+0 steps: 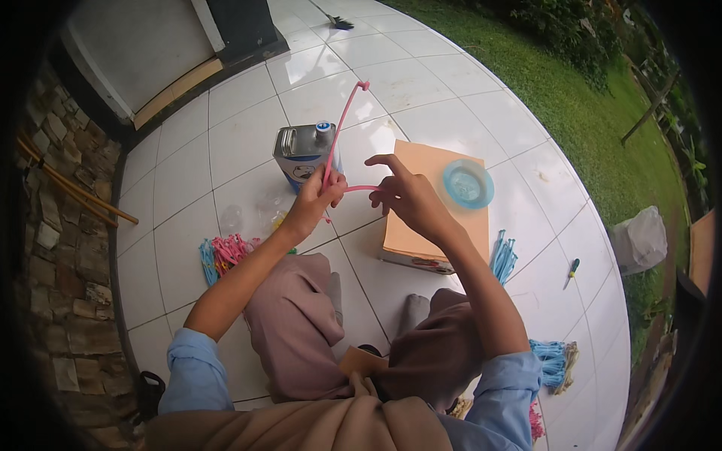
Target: The person prepares components by applying adhesive to long pink and blue straps, then pressing them against another surface.
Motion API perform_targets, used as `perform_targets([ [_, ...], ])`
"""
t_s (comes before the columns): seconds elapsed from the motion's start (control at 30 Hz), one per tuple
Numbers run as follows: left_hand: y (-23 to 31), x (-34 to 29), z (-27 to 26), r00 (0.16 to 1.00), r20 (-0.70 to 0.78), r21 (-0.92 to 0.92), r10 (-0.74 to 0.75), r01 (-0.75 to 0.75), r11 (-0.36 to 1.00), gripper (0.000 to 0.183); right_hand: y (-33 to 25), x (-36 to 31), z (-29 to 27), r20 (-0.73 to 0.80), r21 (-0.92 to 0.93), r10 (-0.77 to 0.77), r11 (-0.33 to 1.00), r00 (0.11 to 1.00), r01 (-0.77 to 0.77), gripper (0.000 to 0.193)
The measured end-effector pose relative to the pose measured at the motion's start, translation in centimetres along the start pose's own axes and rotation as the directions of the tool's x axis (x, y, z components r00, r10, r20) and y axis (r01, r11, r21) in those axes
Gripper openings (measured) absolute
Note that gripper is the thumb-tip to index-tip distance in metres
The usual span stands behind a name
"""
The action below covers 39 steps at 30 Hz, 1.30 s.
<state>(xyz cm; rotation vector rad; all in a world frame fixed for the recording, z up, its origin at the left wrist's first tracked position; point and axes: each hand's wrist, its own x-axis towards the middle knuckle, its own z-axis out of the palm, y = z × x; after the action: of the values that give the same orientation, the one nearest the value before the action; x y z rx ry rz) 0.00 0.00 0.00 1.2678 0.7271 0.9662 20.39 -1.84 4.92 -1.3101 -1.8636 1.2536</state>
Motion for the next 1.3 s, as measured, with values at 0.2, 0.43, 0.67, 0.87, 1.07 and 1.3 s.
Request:
perform_targets([
  [0.2,-0.6,0.1,0.4,0.995,-0.012,0.195,0.103,-0.099,0.976,0.024,1.7,0.3,-1.4,-0.216,-0.769,-0.472,0.622,0.855,0.149,0.048],
  [0.43,-1.9,0.4,-0.4,0.996,0.085,0.154,-0.02,0.007,0.988,0.021,8.4,0.9,-4.5,-0.545,-0.542,-0.203,0.826,0.813,-0.157,0.048],
  [0.67,-1.5,0.2,0.1,0.979,0.018,0.048,-0.201,0.2,0.979,0.024,17.5,3.2,-2.1,-0.28,-0.507,-0.144,0.861,0.949,-0.019,0.03],
  [0.87,-2.1,0.7,0.2,0.941,-0.173,-0.062,-0.29,0.283,0.957,0.023,18.2,3.6,-2.0,-0.316,-0.556,-0.13,0.828,0.94,-0.073,0.037],
  [1.07,-1.1,-0.1,0.4,0.95,-0.202,-0.139,-0.237,0.212,0.967,0.026,6.6,3.0,0.6,-0.336,-0.256,-0.353,0.926,0.873,0.276,0.047],
  [1.3,1.8,-0.5,3.1,0.966,-0.215,-0.177,-0.147,0.11,0.978,0.033,-1.2,-0.5,1.9,-0.293,-0.411,-0.651,0.747,0.7,0.523,0.05],
])
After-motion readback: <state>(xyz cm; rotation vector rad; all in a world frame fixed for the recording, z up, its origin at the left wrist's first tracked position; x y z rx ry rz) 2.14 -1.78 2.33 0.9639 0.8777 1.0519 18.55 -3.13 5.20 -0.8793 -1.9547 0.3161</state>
